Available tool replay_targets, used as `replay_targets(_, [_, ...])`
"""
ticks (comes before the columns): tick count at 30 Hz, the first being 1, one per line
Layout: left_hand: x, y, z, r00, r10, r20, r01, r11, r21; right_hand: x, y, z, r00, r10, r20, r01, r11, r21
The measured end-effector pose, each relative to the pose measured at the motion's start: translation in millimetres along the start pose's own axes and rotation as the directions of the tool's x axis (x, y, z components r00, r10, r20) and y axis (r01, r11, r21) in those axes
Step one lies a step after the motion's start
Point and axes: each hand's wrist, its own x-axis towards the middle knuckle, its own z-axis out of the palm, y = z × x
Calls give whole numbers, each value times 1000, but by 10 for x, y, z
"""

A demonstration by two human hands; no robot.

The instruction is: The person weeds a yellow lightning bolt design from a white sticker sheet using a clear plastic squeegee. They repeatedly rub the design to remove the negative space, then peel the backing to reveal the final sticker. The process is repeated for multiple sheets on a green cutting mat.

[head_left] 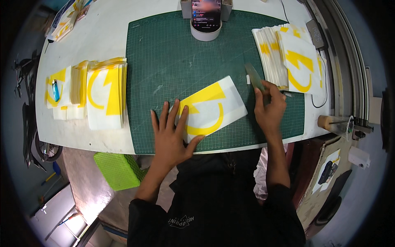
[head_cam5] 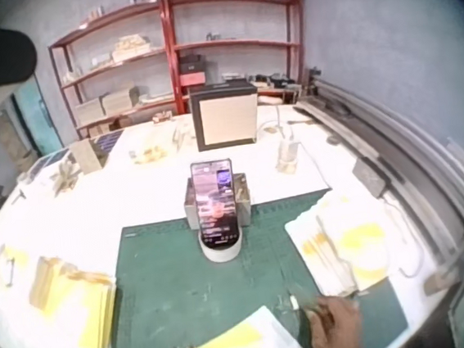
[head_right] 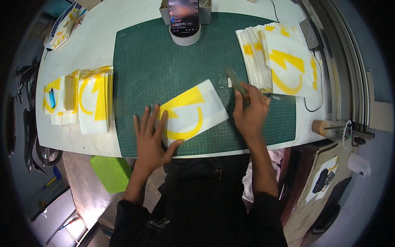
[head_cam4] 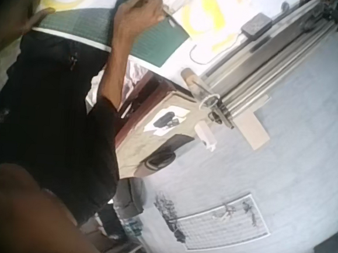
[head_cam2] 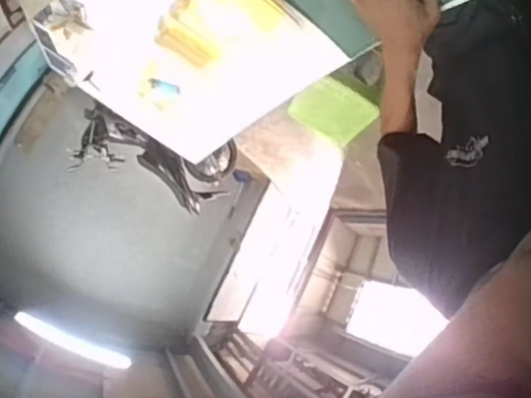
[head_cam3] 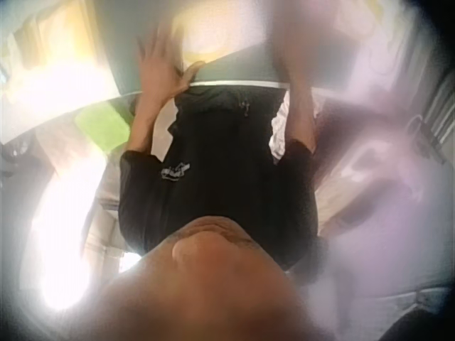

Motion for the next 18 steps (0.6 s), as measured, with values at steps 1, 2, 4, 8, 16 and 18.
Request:
replay_targets(1, [-37,83,6,999,-16,-31,16,1000,-5,1,-33,-65,1000,-17,-18,18,999,48])
replay_targets(2, [-70,197,31,999,-16,-37,16,1000,2,1,-67,-134,998,-54,16,53,997,49])
replay_targets(4, [-105,372,74,999,-10,-46,11,1000,26,-16,-112,-198,989,-123,76,119,991,62])
replay_targets(8, [101,167,-24,995,-37,-96,16,978,-209,-24,-149,-86,912,-377,162,382,924,-4])
replay_targets(16, [1191,-208,-138,927,327,183,-236,889,-393,-713,-507,167,718,-548,429,606,796,4])
replay_targets(18, [1203,-193,-22,905,382,190,-331,909,-254,-874,-519,78,703,-565,432,593,801,83])
